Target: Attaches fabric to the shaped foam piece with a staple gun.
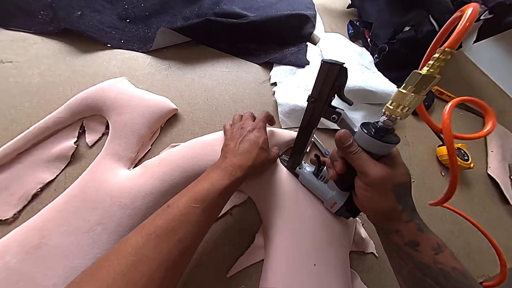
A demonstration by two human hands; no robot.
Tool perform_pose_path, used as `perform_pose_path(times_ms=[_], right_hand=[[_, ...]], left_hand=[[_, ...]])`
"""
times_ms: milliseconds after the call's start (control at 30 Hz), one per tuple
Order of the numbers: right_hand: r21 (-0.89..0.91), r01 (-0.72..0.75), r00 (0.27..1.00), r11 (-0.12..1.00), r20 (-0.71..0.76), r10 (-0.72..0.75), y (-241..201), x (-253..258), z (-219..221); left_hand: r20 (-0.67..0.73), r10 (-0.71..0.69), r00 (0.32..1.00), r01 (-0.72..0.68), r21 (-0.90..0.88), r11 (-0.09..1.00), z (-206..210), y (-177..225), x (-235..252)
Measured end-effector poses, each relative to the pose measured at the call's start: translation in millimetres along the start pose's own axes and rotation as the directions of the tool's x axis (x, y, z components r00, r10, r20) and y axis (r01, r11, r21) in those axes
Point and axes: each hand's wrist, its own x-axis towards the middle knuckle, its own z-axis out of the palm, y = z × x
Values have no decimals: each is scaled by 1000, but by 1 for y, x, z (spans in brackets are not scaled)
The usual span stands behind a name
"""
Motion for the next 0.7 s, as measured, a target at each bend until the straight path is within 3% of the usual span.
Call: perform_pose_path(times_ms=[467, 700], right_hand=[[-178, 116, 992, 977, -28, -123, 5, -3, 20], [-133, 112, 992, 985, -50, -120, 8, 0, 25]], left_hand=[[48, 7, 999, -3, -90, 996, -7, -9, 2], [43, 9, 999, -5, -97, 995, -6, -7, 1]])
